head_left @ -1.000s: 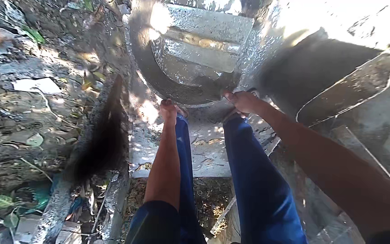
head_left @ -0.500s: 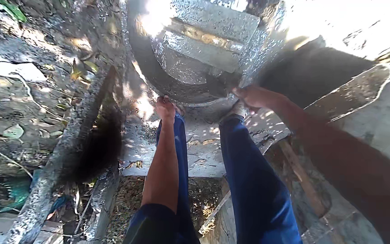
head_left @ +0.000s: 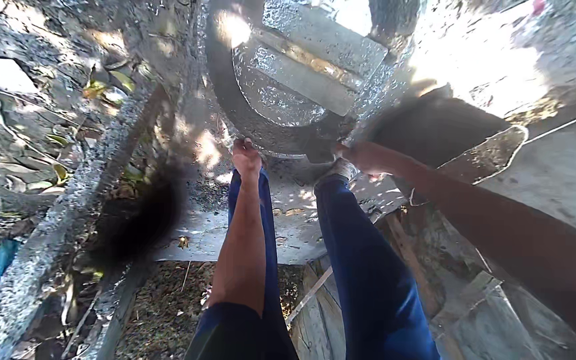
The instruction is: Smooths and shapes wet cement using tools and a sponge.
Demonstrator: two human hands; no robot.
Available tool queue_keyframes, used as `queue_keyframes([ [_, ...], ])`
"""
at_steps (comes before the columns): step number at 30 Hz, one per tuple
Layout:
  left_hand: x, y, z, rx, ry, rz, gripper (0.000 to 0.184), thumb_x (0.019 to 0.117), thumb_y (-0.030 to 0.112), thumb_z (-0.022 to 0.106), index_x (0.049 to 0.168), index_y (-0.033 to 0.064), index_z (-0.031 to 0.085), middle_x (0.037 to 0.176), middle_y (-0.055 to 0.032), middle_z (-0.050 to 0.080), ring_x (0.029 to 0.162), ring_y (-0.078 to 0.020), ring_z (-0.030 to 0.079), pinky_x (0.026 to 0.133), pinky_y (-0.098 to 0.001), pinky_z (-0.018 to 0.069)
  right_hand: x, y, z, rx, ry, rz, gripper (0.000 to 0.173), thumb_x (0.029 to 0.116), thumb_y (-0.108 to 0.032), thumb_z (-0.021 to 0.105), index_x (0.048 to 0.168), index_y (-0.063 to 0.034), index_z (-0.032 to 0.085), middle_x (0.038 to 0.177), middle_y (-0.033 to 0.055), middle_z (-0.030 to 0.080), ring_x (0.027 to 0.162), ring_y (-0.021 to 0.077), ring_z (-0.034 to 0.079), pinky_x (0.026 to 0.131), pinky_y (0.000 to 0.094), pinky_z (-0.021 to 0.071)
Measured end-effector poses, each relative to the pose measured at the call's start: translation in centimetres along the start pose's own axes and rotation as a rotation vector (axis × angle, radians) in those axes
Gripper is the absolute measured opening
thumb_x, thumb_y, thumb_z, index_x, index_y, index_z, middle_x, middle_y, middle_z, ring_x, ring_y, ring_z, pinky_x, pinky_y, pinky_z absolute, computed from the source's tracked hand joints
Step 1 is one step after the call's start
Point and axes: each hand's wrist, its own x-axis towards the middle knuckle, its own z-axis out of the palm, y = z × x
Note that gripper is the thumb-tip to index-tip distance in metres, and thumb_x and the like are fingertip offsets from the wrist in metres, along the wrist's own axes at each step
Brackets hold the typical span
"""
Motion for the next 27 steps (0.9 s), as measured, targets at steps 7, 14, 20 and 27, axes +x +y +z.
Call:
queue_keyframes([
  [7, -0.6, 0.4, 0.3, -0.004, 0.017, -0.015, 0.040, 0.1084, 0.038, 0.044, 0.129, 0.0089, 0.063, 0.111, -0.0162, 0.072, 0.104, -0.0322, 0.070, 0.092, -0.0565, 0.0550, -2.8, -2.8, -5.2, -0.394, 0.262, 0.128, 0.061, 0.1083, -0.052, 0.038, 0.110, 0.0022, 0.067, 0.107, 0.0316, 0.067, 0.100, 0.0524, 0.067, 0.077, 0.0746, 0.0502],
  [14, -0.2, 0.1, -0.2, -0.006, -0.032, -0.015, 0.040, 0.1089, 0.037, 0.043, 0.128, 0.0079, 0.062, 0.110, -0.0170, 0.072, 0.103, -0.0329, 0.070, 0.092, -0.0570, 0.0547, -0.2, -1.7, -0.6, 0.271, -0.064, 0.050, 0.073, 0.1050, -0.067, 0.028, 0.119, -0.0035, 0.062, 0.076, 0.0167, 0.061, 0.058, 0.0281, 0.060, 0.058, 0.0472, 0.0549],
  [20, -0.3, 0.3, -0.1, 0.024, -0.029, 0.000, 0.040, 0.1093, 0.035, 0.042, 0.128, 0.0055, 0.062, 0.110, -0.0178, 0.072, 0.103, -0.0320, 0.071, 0.092, -0.0557, 0.0552, 1.7, -2.7, -3.7, 0.232, -0.101, 0.130, 0.073, 0.1039, -0.069, 0.030, 0.124, -0.0049, 0.061, 0.073, 0.0147, 0.054, 0.053, 0.0249, 0.051, 0.052, 0.0430, 0.0482],
  [27, -1.1, 1.8, -0.1, 0.139, -0.014, -0.069, 0.042, 0.1077, 0.036, 0.045, 0.131, 0.0055, 0.062, 0.119, -0.0227, 0.069, 0.113, -0.0386, 0.067, 0.096, -0.0604, 0.0519, -1.2, -3.4, -3.7, 0.291, -0.107, 0.124, 0.074, 0.1074, -0.063, 0.028, 0.130, 0.0003, 0.059, 0.086, 0.0183, 0.061, 0.064, 0.0277, 0.058, 0.065, 0.0465, 0.0532],
])
